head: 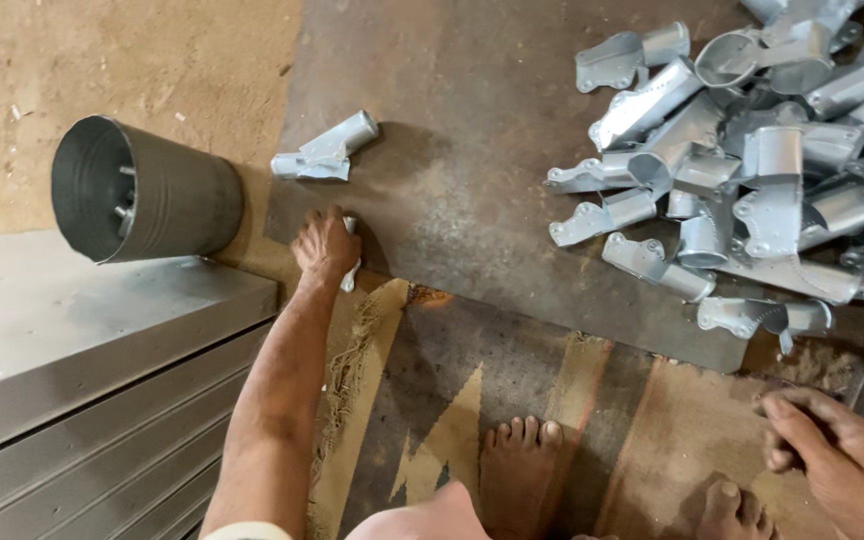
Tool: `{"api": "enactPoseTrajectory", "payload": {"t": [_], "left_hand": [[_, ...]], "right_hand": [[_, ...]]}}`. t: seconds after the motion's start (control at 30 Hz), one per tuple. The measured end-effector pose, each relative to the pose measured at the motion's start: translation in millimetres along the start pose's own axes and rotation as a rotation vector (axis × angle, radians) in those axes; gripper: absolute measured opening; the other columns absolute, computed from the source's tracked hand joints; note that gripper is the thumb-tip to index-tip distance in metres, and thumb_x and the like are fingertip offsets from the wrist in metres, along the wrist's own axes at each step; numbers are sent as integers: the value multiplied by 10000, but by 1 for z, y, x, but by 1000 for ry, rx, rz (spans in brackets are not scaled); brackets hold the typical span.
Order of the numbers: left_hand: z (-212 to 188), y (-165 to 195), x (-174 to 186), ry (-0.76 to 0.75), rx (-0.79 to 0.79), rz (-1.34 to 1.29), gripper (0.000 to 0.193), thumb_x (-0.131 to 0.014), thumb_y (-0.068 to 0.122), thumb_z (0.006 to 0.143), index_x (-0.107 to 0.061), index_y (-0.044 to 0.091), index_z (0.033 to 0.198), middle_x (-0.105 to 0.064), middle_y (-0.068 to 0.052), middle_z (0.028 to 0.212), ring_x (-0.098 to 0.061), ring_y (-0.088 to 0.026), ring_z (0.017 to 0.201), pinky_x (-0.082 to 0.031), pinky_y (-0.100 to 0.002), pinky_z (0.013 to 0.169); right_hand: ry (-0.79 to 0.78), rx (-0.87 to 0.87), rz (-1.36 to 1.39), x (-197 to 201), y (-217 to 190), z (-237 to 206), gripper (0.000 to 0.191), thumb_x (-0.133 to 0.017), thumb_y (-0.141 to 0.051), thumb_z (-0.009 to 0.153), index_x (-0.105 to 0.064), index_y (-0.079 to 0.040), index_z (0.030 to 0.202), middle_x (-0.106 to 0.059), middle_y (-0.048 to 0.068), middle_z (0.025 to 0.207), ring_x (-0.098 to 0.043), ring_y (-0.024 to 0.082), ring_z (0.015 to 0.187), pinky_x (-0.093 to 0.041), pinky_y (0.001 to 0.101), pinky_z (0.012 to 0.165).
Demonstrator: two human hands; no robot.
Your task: The person sits on the floor and hammers aluminum castings one at a time on a steel plate, then bends and checks each part by hand and tosses it onto a pile. A tin can and a tray of small metal pieces sit nearby.
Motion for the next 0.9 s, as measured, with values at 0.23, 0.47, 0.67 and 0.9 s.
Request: {"api": "enactPoseTrajectory", "payload": {"t": [0.23, 0.47, 0.67, 0.9], "left_hand": [[-40, 56, 79, 301, -347, -612, 577, -784, 215, 843, -593, 59, 1365, -692, -189, 1196, -686, -334, 1098, -574, -492, 902], [-187, 214, 62, -784, -408, -1255, 658, -836, 200, 756, -618, -19, 1338, -735, -208, 1251, -717, -284, 1103, -577, -437, 981], [-327, 298, 21, -1166, -732, -1385, 562, -824, 130, 820, -615, 0, 1325, -699, -79, 1170, -644, -171, 1064, -535, -361, 958], [-354, 306, 1, -1234, -690, -1426, 486, -804, 68, 846, -630, -4, 1295, -675, -24, 1119, -608, -119, 1021, -531, -314, 906]], "right_hand": [[-2, -16, -99, -7, -75, -29, 318, -635, -284, 971, -745, 6, 1038, -644, 71, 747, -602, 158, 666, -538, 353, 593], [-74, 369, 42, -34, -132, -59, 264, -682, -192, 919, -674, -30, 1127, -687, 23, 832, -621, 105, 676, -555, 282, 565], [34, 362, -135, -31, -144, -82, 368, -789, -281, 843, -652, -30, 1074, -727, 43, 782, -640, 119, 652, -531, 292, 547], [49, 613, -196, -18, -142, -91, 283, -785, -298, 883, -709, -40, 969, -739, 73, 831, -702, 168, 701, -545, 323, 608]]}}
Point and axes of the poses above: each hand's wrist, its own z-axis towards the middle knuckle, its own x-axis out of the back of the hand, y = z × x, the point moved 6 cm from there along z, towards the middle knuckle
